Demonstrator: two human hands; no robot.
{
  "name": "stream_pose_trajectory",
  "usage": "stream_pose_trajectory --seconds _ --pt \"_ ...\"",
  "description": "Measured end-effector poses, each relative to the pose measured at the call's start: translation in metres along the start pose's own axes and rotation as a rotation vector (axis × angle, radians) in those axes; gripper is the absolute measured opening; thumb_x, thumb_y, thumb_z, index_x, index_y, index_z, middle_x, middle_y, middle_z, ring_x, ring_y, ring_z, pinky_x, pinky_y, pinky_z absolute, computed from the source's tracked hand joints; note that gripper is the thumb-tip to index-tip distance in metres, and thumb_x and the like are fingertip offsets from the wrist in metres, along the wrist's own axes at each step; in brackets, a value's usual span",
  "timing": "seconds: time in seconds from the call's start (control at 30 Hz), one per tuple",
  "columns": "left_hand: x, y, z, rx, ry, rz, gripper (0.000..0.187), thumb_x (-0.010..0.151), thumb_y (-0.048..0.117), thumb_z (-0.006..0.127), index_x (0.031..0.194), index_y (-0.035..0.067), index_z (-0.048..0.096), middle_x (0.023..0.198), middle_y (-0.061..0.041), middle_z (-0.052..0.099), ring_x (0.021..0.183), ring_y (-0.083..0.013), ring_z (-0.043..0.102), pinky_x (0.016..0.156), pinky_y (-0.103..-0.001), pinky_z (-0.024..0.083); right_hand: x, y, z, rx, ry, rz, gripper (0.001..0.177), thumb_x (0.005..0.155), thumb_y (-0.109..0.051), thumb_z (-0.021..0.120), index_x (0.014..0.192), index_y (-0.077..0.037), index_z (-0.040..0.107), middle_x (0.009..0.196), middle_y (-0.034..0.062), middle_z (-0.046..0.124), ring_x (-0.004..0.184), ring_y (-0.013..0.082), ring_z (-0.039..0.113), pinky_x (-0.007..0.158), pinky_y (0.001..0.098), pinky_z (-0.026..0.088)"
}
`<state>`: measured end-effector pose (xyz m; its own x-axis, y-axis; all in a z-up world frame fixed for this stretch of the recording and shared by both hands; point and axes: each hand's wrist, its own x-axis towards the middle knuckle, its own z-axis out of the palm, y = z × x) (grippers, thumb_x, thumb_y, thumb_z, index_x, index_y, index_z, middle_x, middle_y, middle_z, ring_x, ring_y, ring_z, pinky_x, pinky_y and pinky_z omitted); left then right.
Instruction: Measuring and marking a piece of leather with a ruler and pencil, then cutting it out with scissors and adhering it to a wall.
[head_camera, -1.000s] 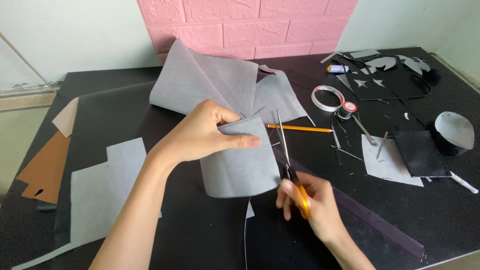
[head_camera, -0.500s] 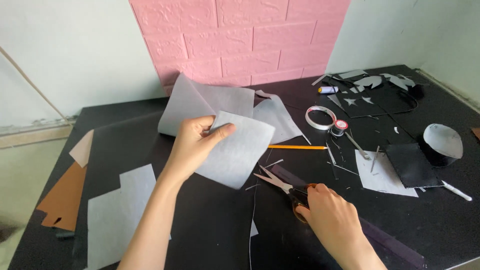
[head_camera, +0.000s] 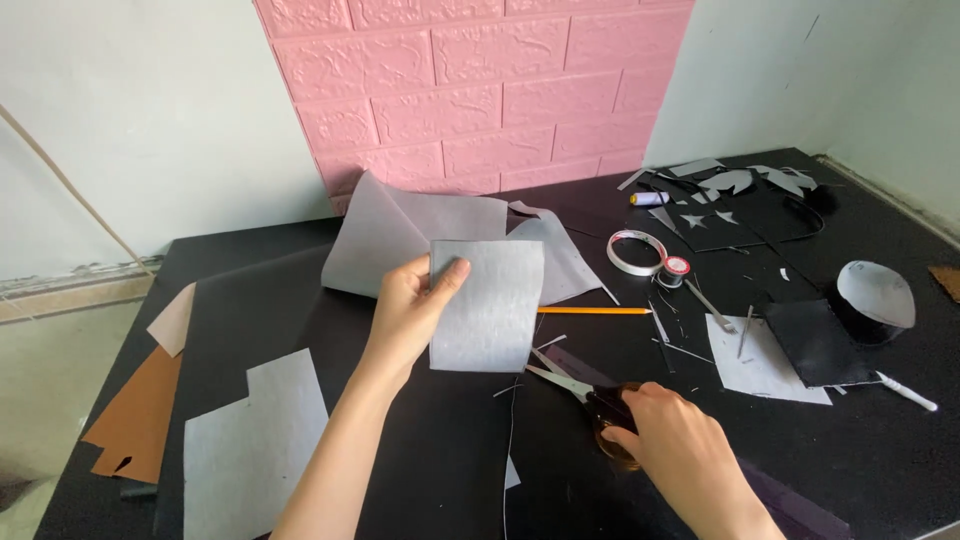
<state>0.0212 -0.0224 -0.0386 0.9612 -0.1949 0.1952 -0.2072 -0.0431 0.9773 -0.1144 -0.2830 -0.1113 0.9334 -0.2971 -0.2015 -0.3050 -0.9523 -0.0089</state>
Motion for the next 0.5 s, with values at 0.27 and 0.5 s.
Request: stream_pose_trajectory --seconds 0.27,0.5 --pt "-0.007 0.009 0.009 -0.034 -0.09 0.002 0.041 0.097 0.035 0.072 0.069 0.015 0.049 0.066 0.009 0.029 0.062 -0.0055 0.023 0.059 -0.024 0.018 0.008 0.005 -0.01 -0.213 0.177 -0.178 0.03 0.096 -0.052 0.059 0.113 -0.029 0.066 0.101 -0.0013 0.056 0.095 0.0161 0.065 0.059 0.0376 0.065" --pt "-0.006 0.006 0.018 -0.113 -0.066 0.011 0.027 0.094 0.03 0.077 0.086 0.004 0.075 0.07 -0.005 0.069 0.068 -0.0075 0.051 0.069 -0.023 0.046 -0.002 -0.054 -0.132 1.154 0.201 -0.258 0.042 0.098 -0.031 0.063 0.119 0.002 0.076 0.107 0.0257 0.08 0.106 0.038 0.078 0.083 0.0474 0.063"
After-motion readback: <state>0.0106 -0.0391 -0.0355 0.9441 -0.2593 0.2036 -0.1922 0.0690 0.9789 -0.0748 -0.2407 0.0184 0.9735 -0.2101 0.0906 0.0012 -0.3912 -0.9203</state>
